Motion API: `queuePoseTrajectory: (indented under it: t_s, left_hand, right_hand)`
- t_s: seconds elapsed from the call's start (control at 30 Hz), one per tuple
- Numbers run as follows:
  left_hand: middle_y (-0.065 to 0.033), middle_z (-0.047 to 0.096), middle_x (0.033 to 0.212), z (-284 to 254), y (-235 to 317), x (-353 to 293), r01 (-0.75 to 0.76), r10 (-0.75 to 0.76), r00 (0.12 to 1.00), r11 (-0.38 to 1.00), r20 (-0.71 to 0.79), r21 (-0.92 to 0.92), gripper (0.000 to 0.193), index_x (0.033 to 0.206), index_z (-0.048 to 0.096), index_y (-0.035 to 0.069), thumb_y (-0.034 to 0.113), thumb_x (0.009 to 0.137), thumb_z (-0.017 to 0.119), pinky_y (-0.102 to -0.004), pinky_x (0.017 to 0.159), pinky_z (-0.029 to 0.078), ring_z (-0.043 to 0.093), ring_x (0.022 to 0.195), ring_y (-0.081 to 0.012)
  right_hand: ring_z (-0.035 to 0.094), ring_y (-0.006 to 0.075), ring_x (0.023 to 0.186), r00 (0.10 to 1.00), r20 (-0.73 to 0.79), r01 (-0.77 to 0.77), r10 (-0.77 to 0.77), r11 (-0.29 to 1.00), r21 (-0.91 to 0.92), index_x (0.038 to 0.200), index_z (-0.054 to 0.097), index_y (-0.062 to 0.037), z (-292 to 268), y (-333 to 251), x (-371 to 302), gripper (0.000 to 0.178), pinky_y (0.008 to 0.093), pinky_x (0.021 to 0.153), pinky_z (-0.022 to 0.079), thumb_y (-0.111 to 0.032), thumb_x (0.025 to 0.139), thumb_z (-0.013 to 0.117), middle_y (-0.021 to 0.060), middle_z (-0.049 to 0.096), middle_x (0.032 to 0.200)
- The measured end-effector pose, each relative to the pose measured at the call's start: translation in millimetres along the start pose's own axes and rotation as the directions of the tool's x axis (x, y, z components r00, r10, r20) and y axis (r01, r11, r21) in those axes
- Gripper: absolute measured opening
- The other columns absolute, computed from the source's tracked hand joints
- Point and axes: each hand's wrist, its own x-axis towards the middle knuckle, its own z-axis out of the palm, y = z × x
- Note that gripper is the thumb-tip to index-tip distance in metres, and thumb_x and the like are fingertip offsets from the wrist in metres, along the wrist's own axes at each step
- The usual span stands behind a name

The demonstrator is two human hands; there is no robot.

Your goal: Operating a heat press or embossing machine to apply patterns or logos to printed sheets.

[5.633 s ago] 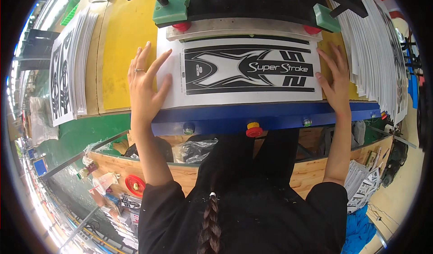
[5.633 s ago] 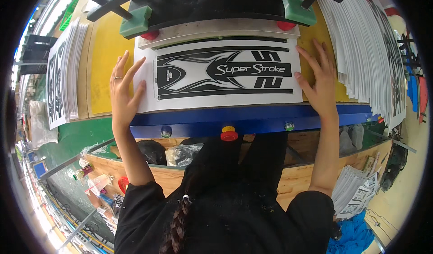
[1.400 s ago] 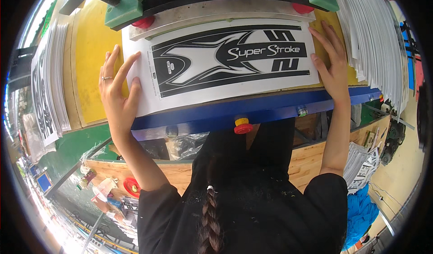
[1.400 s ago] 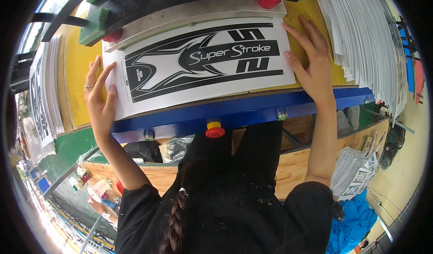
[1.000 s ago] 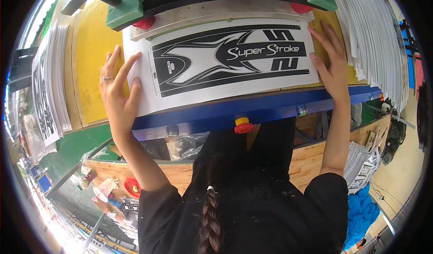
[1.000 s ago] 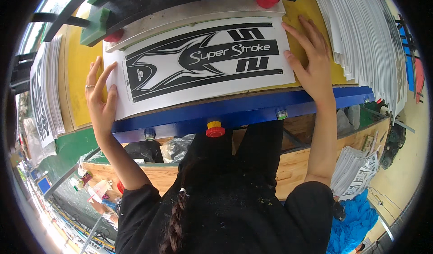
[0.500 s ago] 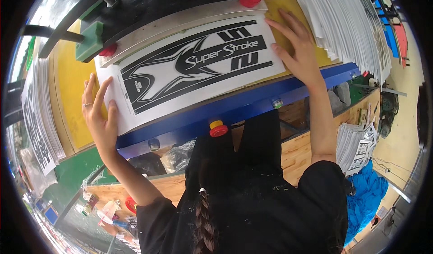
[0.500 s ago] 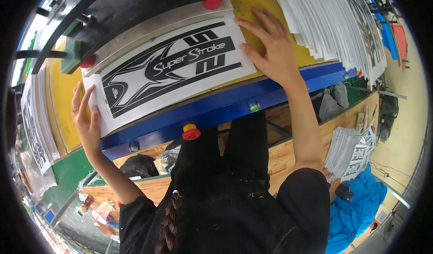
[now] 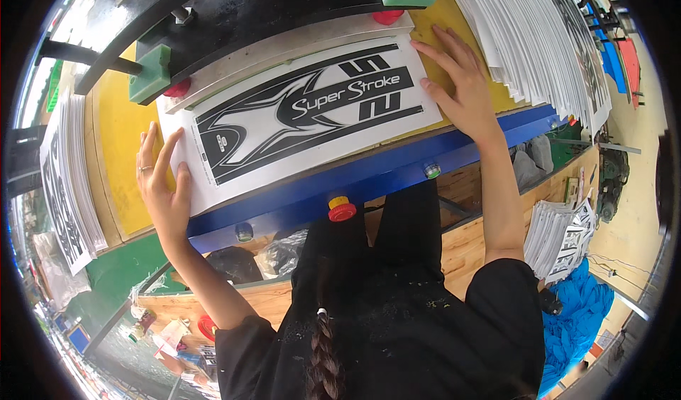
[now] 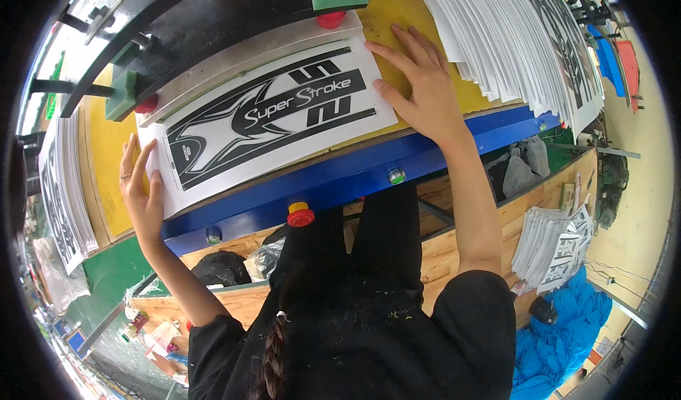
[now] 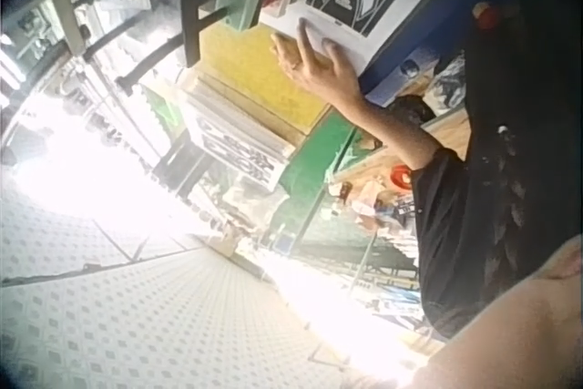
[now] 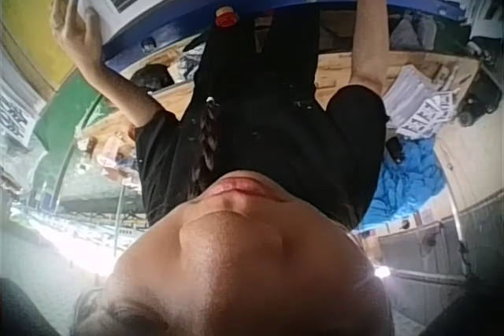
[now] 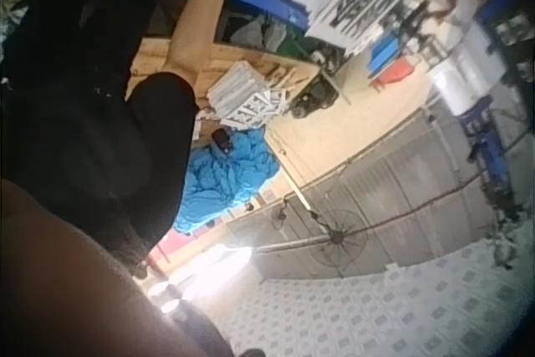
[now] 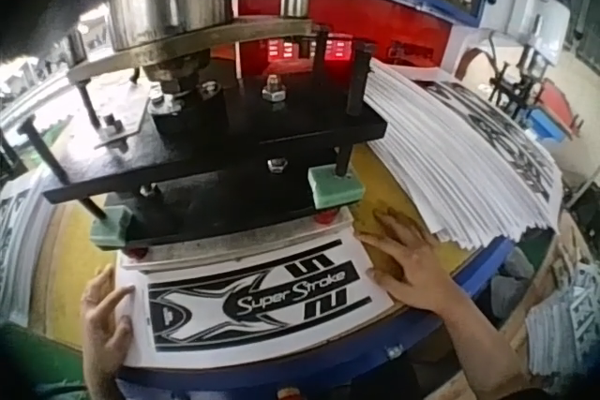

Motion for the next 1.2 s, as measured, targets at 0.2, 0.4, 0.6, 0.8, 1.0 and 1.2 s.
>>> queuePoseTrajectory:
  t_s: [0.2,0.4,0.6,0.8,1.0,1.2]
  left_hand:
    - [-0.0159,0.049,0.156,0.5,0.0,0.3,-0.01,0.01,1.0,1.0,-0.004,-0.02,0.049,0.134,0.067,0.01,0.017,0.088,0.055,-0.05,0.123,0.025,0.037,0.149,-0.0392]
    - [-0.0147,0.049,0.156,-0.1,2.0,0.2,0.009,-0.009,1.0,1.0,-0.007,-0.014,0.048,0.133,0.068,0.01,0.017,0.087,0.056,-0.0499,0.123,0.024,0.037,0.149,-0.0387]
    - [-0.0147,0.049,0.156,-0.3,3.8,-0.2,0.019,-0.019,1.0,1.0,-0.005,-0.003,0.049,0.133,0.068,0.01,0.016,0.086,0.055,-0.0498,0.123,0.025,0.037,0.149,-0.0388]
    - [-0.0161,0.049,0.156,-1.6,4.9,0.8,0.013,-0.013,1.0,1.0,-0.006,0.014,0.049,0.133,0.068,0.011,0.015,0.085,0.055,-0.0503,0.123,0.025,0.037,0.149,-0.0395]
    - [-0.0162,0.049,0.155,-1.0,3.3,-1.1,0.024,-0.024,1.0,1.0,-0.011,0.01,0.049,0.132,0.069,0.012,0.013,0.084,0.056,-0.051,0.122,0.026,0.037,0.148,-0.0399]
    - [-0.0159,0.05,0.155,-2.0,7.1,0.4,0.014,-0.013,0.999,1.0,-0.042,0.013,0.049,0.131,0.071,0.014,0.009,0.084,0.06,-0.0498,0.122,0.027,0.038,0.148,-0.0387]
  right_hand:
    - [0.038,0.0404,0.146,1.0,0.003,0.004,-0.004,1.0,-0.013,0.14,0.063,-0.028,-0.4,0.7,-0.4,0.053,0.0511,0.122,0.026,-0.029,0.088,0.07,0.0164,0.049,0.154]
    - [0.038,0.0406,0.146,1.0,-0.002,0.002,-0.002,1.0,-0.019,0.139,0.064,-0.0282,-0.5,-0.4,0.0,0.053,0.0512,0.122,0.026,-0.029,0.087,0.071,0.0163,0.049,0.153]
    - [0.038,0.041,0.146,1.0,0.002,-0.002,0.002,1.0,-0.014,0.139,0.064,-0.0285,-0.8,-1.0,0.4,0.052,0.0511,0.122,0.027,-0.029,0.087,0.072,0.0175,0.049,0.153]
    - [0.039,0.0424,0.145,1.0,0.012,-0.007,0.007,1.0,-0.015,0.139,0.064,-0.0281,-2.5,-2.2,0.9,0.052,0.0514,0.122,0.027,-0.028,0.087,0.071,0.0189,0.048,0.153]
    - [0.039,0.0441,0.145,1.0,0.008,-0.014,0.014,1.0,0.003,0.139,0.064,-0.0275,-2.5,-2.1,0.6,0.052,0.052,0.122,0.028,-0.029,0.087,0.071,0.0199,0.048,0.153]
    - [0.041,0.0435,0.143,1.0,-0.027,-0.013,0.013,1.0,0.014,0.138,0.065,-0.025,-2.5,-3.0,0.5,0.052,0.0511,0.121,0.03,-0.028,0.086,0.072,0.0199,0.052,0.15]
